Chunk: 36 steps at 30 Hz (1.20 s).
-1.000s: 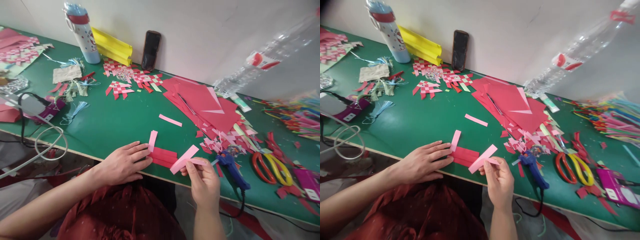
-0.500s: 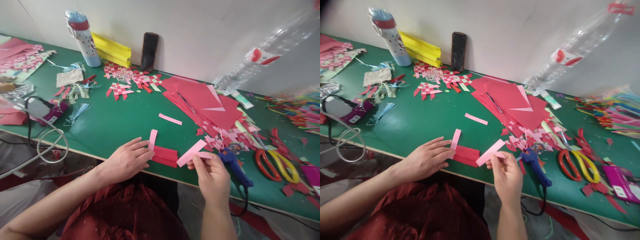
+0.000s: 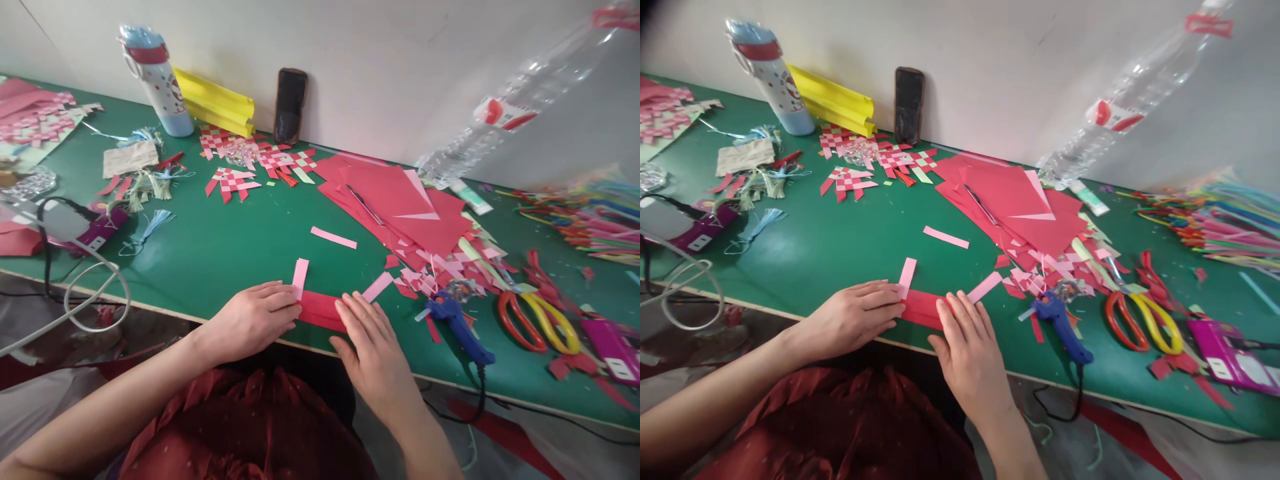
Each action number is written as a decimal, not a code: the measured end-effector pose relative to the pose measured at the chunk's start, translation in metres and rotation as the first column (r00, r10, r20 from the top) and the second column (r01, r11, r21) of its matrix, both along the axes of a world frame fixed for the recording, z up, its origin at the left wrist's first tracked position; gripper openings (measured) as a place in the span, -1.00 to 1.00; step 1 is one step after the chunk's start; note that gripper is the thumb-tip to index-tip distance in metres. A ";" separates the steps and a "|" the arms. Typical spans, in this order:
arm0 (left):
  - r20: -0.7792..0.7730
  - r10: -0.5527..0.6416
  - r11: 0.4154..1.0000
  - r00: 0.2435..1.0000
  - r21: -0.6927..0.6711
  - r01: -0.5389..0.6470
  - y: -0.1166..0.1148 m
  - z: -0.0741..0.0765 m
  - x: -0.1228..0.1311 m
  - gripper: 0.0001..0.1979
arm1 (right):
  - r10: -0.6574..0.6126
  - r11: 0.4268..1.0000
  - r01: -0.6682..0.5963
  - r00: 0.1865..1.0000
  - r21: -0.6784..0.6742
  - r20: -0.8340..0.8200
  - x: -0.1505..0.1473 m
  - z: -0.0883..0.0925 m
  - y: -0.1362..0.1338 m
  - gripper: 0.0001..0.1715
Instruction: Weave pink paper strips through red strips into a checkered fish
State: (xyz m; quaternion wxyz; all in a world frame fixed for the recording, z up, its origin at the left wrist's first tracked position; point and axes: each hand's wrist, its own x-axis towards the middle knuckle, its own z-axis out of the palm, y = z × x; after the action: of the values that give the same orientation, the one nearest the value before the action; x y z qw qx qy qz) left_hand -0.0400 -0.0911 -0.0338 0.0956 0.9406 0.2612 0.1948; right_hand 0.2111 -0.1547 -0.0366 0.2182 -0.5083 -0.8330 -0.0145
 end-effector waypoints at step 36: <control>0.062 -0.143 0.970 0.988 -0.192 0.152 0.027 0.007 -0.013 -0.57 | 0.066 0.998 -0.063 0.967 0.023 -0.247 -0.016 0.015 0.012 -0.83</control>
State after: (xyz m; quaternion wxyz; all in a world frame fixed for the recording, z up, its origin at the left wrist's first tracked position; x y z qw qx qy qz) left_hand -0.0525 -0.0638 -0.0265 0.2081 0.9385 0.2063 0.1826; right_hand 0.1952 -0.1424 -0.0217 0.3247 -0.4770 -0.8152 0.0499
